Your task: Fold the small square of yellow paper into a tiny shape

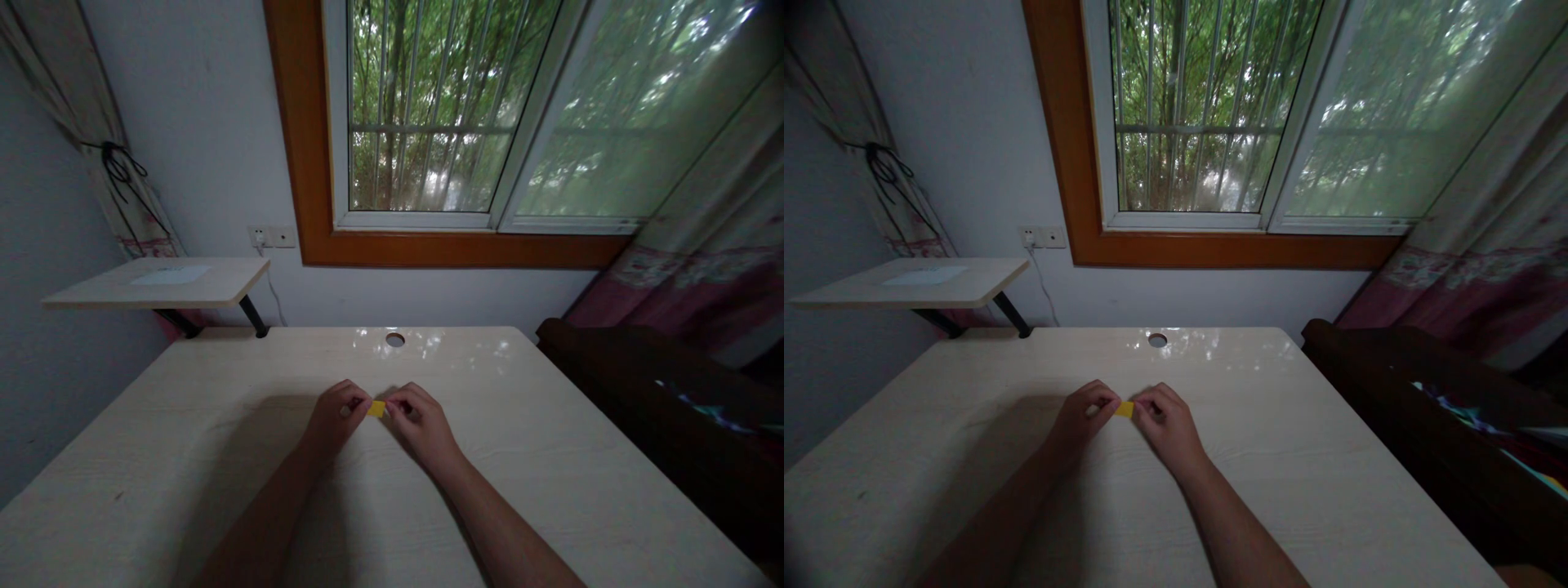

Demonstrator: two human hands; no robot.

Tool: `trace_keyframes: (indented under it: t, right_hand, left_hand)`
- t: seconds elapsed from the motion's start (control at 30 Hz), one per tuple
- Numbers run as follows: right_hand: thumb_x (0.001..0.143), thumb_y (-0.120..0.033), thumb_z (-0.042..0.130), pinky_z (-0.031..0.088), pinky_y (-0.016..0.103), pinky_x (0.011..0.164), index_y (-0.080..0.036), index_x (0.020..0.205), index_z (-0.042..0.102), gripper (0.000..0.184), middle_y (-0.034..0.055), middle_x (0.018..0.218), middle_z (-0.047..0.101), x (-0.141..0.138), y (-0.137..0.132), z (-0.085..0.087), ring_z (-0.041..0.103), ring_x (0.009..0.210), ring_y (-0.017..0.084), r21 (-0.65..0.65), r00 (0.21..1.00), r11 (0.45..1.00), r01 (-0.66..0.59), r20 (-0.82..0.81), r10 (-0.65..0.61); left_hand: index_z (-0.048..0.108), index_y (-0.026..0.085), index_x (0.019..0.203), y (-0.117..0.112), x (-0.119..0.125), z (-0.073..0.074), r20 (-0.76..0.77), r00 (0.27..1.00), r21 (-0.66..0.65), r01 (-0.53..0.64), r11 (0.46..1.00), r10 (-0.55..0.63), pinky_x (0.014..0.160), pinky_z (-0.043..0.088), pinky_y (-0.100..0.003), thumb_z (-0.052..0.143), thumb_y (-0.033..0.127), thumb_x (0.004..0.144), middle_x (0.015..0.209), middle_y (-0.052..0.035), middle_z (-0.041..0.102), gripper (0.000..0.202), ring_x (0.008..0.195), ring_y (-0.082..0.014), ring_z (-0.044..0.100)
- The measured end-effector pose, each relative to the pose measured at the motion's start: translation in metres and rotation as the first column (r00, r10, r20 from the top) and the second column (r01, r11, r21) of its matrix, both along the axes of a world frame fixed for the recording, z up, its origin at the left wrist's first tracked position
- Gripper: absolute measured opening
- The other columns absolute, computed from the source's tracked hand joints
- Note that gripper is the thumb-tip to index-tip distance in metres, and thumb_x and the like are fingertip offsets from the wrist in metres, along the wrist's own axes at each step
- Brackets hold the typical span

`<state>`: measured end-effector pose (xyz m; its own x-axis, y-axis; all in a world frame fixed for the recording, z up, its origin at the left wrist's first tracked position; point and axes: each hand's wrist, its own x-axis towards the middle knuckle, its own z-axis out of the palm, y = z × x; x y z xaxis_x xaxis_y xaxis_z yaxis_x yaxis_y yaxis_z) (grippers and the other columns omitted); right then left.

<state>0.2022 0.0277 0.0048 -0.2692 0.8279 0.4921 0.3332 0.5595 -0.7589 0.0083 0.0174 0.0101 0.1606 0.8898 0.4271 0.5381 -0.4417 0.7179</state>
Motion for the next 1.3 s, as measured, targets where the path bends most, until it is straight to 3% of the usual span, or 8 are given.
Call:
trace_keyframes:
  t: [1.3]
  right_hand:
    - [0.088, -0.021, 0.058, 0.046, 0.03, 0.071, -0.021, 0.085, 0.066, 0.009, 0.0043, 0.08, 0.061, -0.0005, -0.0008, -0.0006, 0.058, 0.079, 0.019, 0.046, 1.0, 0.999, -0.021, 0.022, 0.02]
  left_hand:
    - [0.069, 0.018, 0.082, -0.0003, 0.0025, -0.0027, -0.034, 0.995, 0.008, 0.092, 0.996, -0.092, 0.064, 0.043, -0.023, 0.058, 0.022, 0.086, 0.076, -0.003, 0.062, 0.013, 0.069, -0.013, 0.056]
